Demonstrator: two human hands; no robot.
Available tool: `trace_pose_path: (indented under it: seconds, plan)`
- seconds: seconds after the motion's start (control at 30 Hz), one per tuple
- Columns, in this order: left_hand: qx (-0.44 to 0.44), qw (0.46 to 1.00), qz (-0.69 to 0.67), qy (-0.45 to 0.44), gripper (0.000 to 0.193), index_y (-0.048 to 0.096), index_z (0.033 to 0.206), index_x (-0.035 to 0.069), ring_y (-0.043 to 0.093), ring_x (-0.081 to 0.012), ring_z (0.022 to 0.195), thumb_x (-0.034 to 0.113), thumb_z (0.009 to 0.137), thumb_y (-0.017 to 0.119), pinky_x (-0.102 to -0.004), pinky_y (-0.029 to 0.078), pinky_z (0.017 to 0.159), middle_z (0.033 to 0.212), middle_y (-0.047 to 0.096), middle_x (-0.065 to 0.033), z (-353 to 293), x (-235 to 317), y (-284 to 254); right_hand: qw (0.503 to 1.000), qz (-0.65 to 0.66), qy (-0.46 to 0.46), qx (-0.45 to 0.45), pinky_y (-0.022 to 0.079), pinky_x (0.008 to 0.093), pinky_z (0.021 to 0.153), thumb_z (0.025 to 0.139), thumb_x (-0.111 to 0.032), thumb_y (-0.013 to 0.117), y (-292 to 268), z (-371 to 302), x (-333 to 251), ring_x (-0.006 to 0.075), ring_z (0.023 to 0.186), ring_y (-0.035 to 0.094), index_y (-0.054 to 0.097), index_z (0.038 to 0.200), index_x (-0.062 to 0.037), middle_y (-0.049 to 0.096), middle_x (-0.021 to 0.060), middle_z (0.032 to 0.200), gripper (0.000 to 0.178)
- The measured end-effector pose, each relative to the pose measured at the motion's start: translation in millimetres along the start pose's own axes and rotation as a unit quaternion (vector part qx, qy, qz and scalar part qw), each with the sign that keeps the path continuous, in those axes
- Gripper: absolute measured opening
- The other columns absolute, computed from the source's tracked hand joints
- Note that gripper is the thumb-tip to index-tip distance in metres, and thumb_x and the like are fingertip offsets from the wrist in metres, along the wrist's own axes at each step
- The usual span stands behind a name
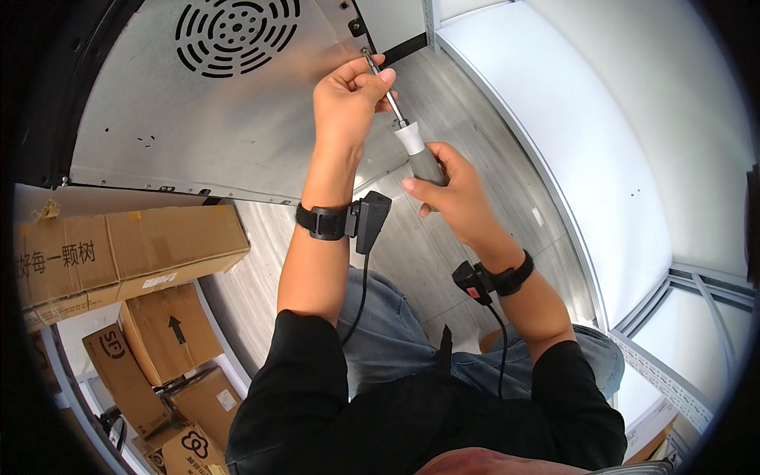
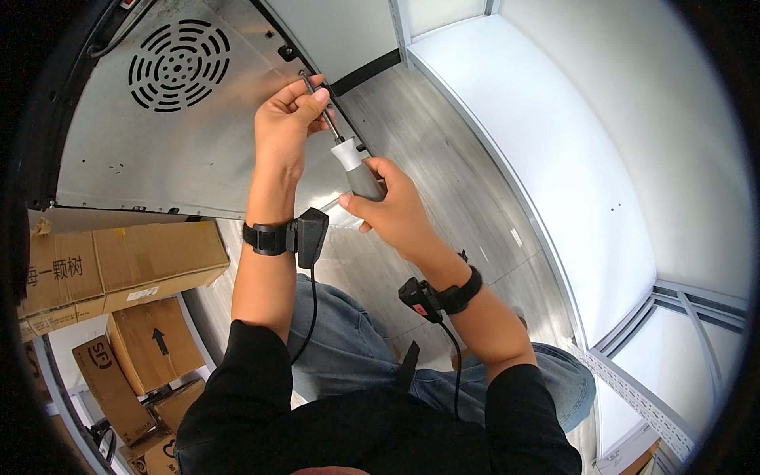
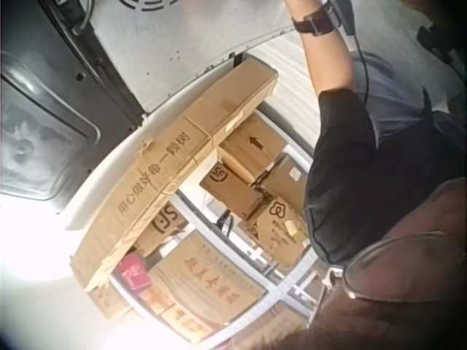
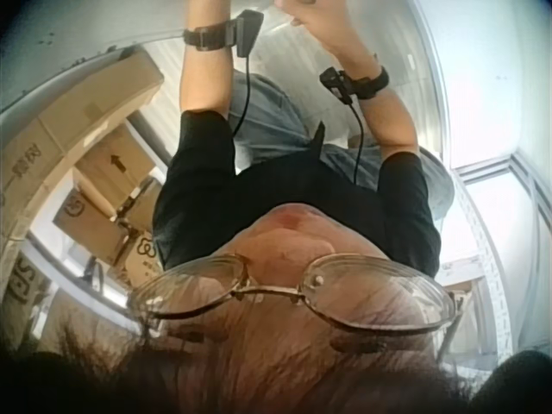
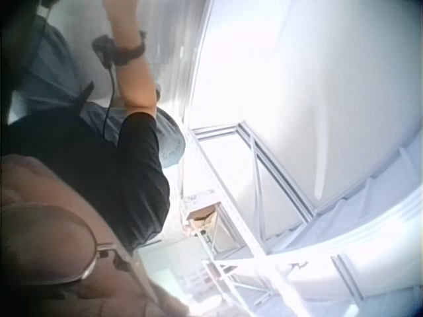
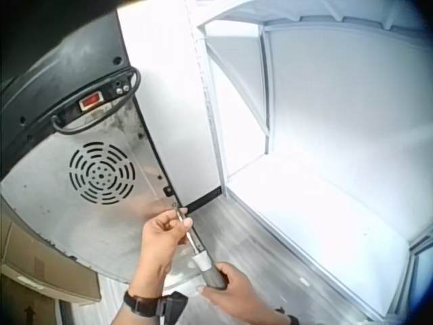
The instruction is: The person uses a screwdriver to fasten screws into the back panel of a silver electronic device, likely a computer tower. They repeatedly pick up screws and tighten them into place along the edges of the device's rear casing.
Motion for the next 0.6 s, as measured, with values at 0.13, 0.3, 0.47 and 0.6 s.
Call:
trace_pose_path:
  seconds: [0.13,0.3,0.47,0.6]
  plan:
    - [-0.008,0.999,-0.047,-0.003,0.022,0.060,0.108,-0.006,0.066,-0.0172,0.065,-0.001,0.086,0.061,-0.0266,0.056,0.060,0.079,0.066,-0.0080,0.6,-2.6,-2.3,0.975,0.168,0.076,-0.122,0.050,0.0256,0.054,0.089,-0.023,0.062,-11.3,-1.3,-2.5,0.0174,0.085,0.064,0.047,0.125,0.0007,0.061,0.0111,0.103,0.046]
    - [-0.010,0.997,-0.073,-0.016,0.021,0.060,0.109,-0.006,0.067,-0.0189,0.067,0.000,0.089,0.057,-0.0289,0.056,0.062,0.083,0.066,-0.0117,-1.6,1.6,0.5,0.977,0.177,0.071,-0.097,0.054,0.0290,0.057,0.091,-0.022,0.057,-14.8,-1.8,9.1,0.0193,0.089,0.064,0.045,0.127,0.0018,0.061,0.0119,0.106,0.045]
    - [-0.014,0.998,-0.061,-0.007,0.023,0.061,0.109,-0.004,0.066,-0.0161,0.067,0.006,0.088,0.062,-0.0246,0.053,0.058,0.082,0.067,-0.0095,-2.7,3.1,-0.3,0.999,-0.015,0.011,-0.038,0.055,0.0280,0.060,0.086,-0.017,0.066,-5.7,-2.3,10.8,0.0133,0.083,0.060,0.047,0.125,0.0020,0.059,0.0067,0.099,0.048]
    - [-0.002,0.999,0.029,0.020,0.024,0.062,0.108,-0.004,0.065,-0.0139,0.065,0.006,0.086,0.065,-0.0229,0.049,0.055,0.078,0.067,-0.0076,-2.0,1.4,0.9,0.997,-0.068,0.004,-0.025,0.053,0.0253,0.057,0.082,-0.018,0.071,-3.4,-1.0,10.0,0.0118,0.080,0.059,0.047,0.127,0.0011,0.059,0.0067,0.096,0.055]
Point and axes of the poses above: each hand's wrist, its own z-axis towards the middle knuckle, its own y-axis out of the palm, x = y × z, the point moved 1 cm from there along z, towards the middle knuckle
